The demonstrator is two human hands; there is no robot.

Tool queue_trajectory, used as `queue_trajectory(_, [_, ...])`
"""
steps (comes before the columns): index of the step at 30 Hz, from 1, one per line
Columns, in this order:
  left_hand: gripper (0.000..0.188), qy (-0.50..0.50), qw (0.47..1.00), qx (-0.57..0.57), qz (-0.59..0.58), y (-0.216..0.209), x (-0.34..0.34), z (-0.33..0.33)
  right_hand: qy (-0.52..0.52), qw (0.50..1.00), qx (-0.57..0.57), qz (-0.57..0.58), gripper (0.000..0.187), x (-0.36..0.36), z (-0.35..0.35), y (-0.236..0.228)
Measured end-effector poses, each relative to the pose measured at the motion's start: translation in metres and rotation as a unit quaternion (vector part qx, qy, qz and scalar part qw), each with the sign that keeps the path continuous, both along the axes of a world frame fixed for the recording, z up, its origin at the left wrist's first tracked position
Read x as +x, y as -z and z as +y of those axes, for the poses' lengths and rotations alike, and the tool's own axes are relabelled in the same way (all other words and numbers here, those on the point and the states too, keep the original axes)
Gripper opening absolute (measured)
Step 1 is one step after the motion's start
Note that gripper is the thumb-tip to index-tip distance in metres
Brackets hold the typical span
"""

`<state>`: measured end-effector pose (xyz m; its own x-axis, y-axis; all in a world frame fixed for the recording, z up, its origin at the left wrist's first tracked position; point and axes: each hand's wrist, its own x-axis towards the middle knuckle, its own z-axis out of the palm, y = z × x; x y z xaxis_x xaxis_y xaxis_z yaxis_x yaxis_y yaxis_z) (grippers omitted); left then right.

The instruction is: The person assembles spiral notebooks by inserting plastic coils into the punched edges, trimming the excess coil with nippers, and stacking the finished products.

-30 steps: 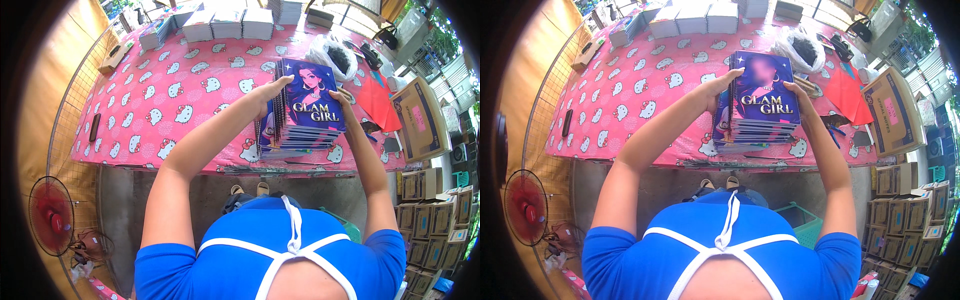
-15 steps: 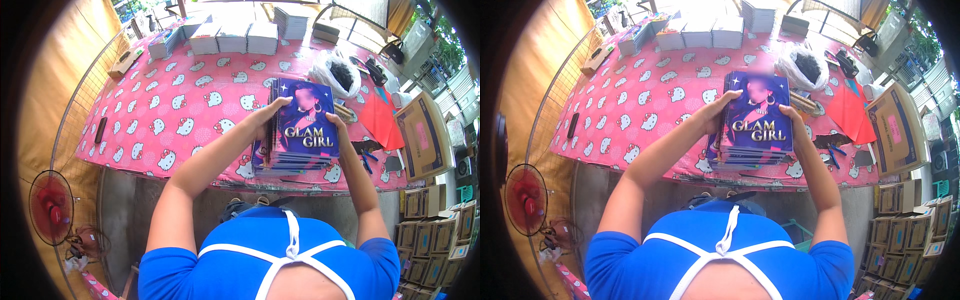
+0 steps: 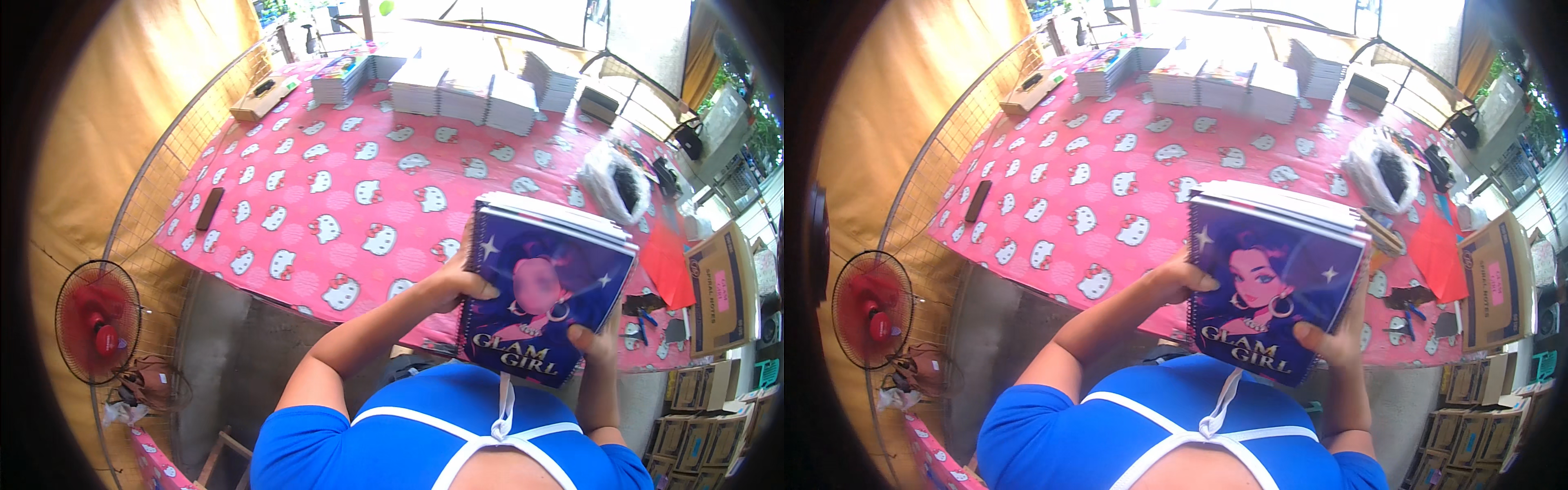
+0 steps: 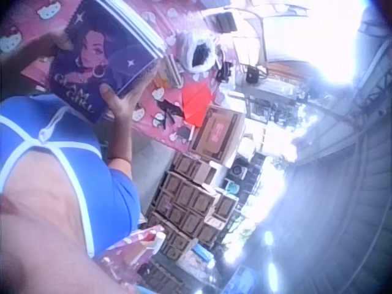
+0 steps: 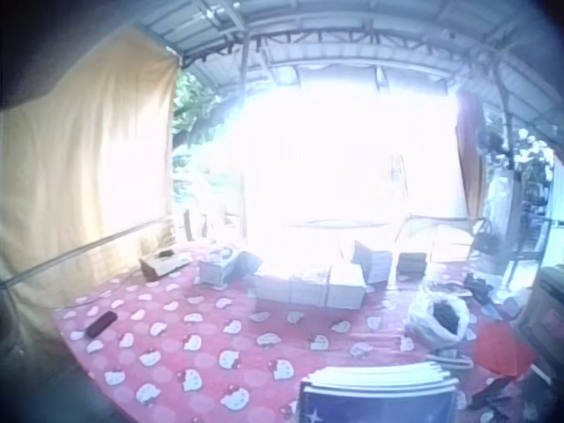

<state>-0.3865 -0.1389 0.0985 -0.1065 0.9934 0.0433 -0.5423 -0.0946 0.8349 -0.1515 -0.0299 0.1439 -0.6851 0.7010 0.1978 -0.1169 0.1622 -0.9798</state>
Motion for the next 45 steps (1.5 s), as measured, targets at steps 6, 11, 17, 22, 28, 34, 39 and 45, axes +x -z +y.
queue_trajectory(6, [0.114,-0.039,0.951,0.025,0.306,0.027,-0.151,-0.089,-0.096,0.992,0.056,-0.058,0.124,-0.126,-0.06,0.099])
queue_trajectory(11, [0.134,-0.043,0.957,0.035,0.285,0.068,-0.217,-0.14,-0.197,0.927,0.31,-0.072,0.128,-0.208,-0.06,0.265])
queue_trajectory(17, [0.142,-0.038,0.897,0.195,0.396,0.159,-0.265,-0.148,-0.278,0.894,0.329,-0.124,0.118,-0.255,-0.063,0.31])
queue_trajectory(22, [0.129,-0.072,0.973,0.082,0.203,0.139,-0.288,-0.115,-0.205,0.975,0.064,-0.059,0.111,-0.304,-0.07,0.2])
queue_trajectory(28, [0.071,-0.074,0.985,-0.129,-0.092,0.091,-0.424,-0.014,-0.145,0.957,-0.243,-0.065,0.097,-0.458,0.018,0.133])
queue_trajectory(34, [0.044,-0.045,0.963,-0.256,-0.072,0.068,-0.567,0.056,-0.159,0.929,-0.311,-0.122,0.066,-0.603,0.086,0.146])
queue_trajectory(39, [0.056,-0.038,0.954,-0.297,0.003,0.083,-0.6,0.068,-0.139,0.942,-0.175,-0.25,0.063,-0.615,0.118,0.148])
queue_trajectory(45, [0.138,-0.349,0.838,-0.293,0.299,0.101,-0.718,0.067,-0.098,0.985,-0.001,-0.142,0.053,-0.618,0.174,0.14])
